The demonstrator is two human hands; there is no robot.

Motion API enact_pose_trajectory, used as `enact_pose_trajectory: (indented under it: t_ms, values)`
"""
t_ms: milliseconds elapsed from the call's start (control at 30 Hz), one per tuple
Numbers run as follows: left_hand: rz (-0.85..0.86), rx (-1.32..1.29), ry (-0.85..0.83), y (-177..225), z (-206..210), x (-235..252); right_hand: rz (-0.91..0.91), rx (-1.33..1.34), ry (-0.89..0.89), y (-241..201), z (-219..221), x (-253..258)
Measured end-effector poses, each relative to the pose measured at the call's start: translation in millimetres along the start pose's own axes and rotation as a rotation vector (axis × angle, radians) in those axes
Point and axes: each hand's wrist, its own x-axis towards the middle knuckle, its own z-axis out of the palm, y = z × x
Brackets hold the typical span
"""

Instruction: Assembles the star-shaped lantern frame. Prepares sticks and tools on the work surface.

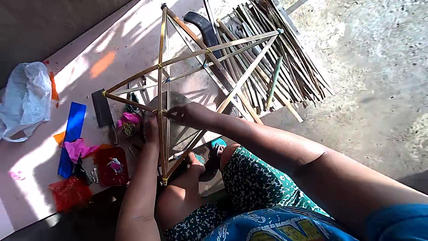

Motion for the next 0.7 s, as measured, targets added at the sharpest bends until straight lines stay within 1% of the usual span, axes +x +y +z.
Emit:
enact_pose_trajectory:
  t_ms: [167,367,500,600,700]
  values:
    - [0.122,-0.065,0.163,-6.4,8.1,-5.4,0.005,0.054,0.005,2.2,-1.7,-1.0]
    - [0.14,-0.113,0.179,-12.6,12.5,-4.8,0.005,0.062,0.043,6.0,-4.8,-4.3]
    - [0.06,-0.22,0.143,-2.1,-1.0,-6.8,0.039,0.073,0.083,4.0,-9.1,-8.3]
    - [0.036,-0.267,0.133,-9.1,-6.9,-11.7,0.048,0.076,0.13,8.8,-11.0,-11.2]
    - [-0.092,-0.353,0.167,-16.8,-14.2,-18.7,0.073,0.06,0.127,8.9,-13.8,-17.1]
